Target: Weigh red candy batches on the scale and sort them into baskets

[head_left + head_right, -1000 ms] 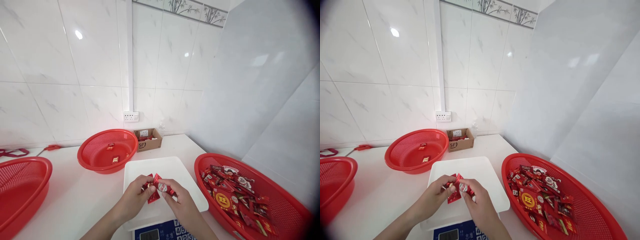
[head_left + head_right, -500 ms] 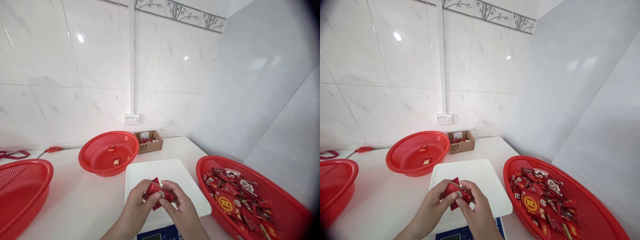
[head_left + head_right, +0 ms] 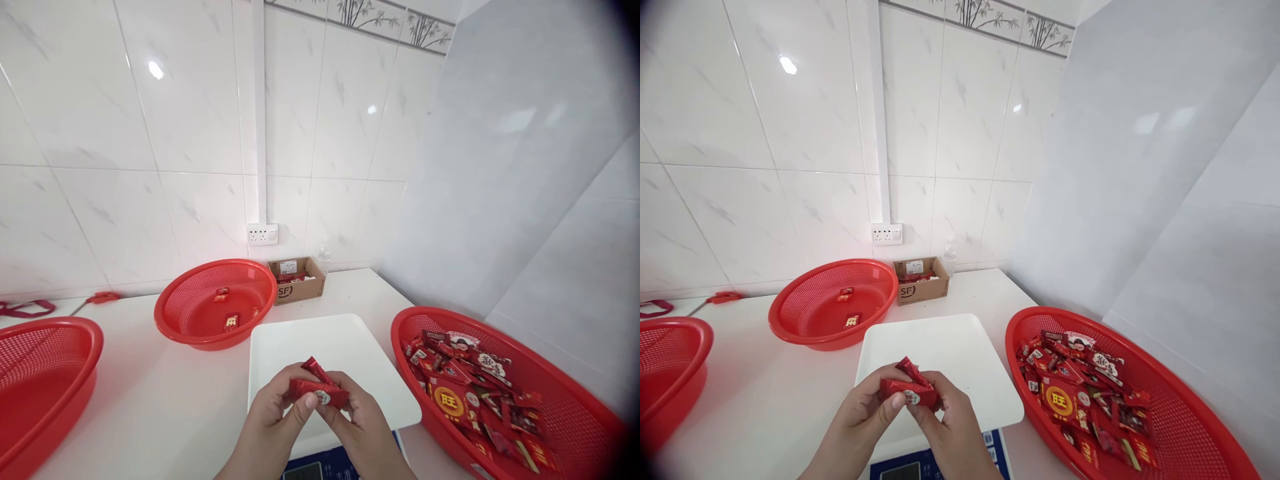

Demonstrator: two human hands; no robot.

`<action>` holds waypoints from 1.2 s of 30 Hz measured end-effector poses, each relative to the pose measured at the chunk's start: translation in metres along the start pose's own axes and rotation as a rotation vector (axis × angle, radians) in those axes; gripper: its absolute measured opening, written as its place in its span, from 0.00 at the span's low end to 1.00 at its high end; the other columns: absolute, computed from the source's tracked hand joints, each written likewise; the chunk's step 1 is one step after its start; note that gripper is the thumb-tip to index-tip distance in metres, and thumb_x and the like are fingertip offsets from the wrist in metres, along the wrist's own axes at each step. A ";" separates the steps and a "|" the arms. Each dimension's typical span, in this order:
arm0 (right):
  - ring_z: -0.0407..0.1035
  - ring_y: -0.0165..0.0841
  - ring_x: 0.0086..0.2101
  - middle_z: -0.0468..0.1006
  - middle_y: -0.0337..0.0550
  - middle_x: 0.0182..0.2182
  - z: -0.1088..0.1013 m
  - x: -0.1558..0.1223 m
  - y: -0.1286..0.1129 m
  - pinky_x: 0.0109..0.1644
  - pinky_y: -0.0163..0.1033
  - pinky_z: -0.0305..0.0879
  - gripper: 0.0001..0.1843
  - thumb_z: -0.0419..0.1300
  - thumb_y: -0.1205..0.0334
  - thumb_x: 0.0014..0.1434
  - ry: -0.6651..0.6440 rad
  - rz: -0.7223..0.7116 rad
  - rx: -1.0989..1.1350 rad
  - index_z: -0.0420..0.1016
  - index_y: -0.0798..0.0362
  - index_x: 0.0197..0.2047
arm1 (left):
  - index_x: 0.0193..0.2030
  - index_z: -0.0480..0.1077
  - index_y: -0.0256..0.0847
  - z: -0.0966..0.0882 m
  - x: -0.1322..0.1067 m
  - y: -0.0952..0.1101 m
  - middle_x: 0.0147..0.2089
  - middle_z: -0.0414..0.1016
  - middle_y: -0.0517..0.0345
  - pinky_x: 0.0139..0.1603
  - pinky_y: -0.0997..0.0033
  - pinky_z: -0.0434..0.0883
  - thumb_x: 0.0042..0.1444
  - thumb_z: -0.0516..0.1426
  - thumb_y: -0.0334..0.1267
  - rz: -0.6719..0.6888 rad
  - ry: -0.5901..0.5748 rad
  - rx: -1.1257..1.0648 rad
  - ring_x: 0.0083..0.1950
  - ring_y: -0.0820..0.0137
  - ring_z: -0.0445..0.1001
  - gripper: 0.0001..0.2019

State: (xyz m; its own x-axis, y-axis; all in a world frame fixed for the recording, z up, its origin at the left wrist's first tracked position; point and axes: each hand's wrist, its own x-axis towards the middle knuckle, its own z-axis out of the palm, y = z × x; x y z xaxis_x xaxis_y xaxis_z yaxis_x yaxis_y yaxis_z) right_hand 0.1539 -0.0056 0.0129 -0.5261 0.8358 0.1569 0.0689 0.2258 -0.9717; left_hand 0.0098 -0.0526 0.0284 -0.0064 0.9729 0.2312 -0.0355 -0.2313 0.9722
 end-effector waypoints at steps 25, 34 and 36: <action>0.67 0.37 0.44 0.73 0.46 0.46 -0.019 -0.004 0.007 0.50 0.41 0.62 0.23 0.57 0.46 0.55 -0.135 -0.053 0.093 0.68 0.48 0.51 | 0.38 0.71 0.40 -0.002 0.001 -0.034 0.30 0.72 0.58 0.30 0.73 0.63 0.49 0.60 0.50 -0.094 0.197 0.068 0.29 0.72 0.64 0.16; 0.69 0.38 0.40 0.76 0.46 0.39 -0.016 0.000 0.006 0.45 0.41 0.64 0.24 0.54 0.42 0.55 -0.220 -0.054 0.075 0.72 0.51 0.46 | 0.41 0.68 0.42 -0.002 -0.001 -0.039 0.30 0.70 0.58 0.29 0.74 0.66 0.52 0.55 0.57 -0.097 0.144 -0.024 0.28 0.73 0.66 0.21; 0.69 0.38 0.39 0.76 0.46 0.37 -0.016 -0.001 0.004 0.45 0.41 0.64 0.24 0.55 0.42 0.54 -0.167 -0.042 0.088 0.72 0.52 0.43 | 0.46 0.67 0.43 -0.003 -0.002 -0.043 0.32 0.71 0.57 0.29 0.74 0.67 0.52 0.55 0.58 -0.092 0.136 -0.014 0.29 0.72 0.67 0.23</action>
State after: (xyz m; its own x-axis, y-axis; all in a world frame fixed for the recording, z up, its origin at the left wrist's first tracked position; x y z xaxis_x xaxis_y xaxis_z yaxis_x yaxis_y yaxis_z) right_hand 0.1680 0.0025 0.0119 -0.6611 0.7300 0.1735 -0.0268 0.2081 -0.9777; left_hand 0.0083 -0.0448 -0.0138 -0.1375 0.9815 0.1333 -0.0563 -0.1421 0.9883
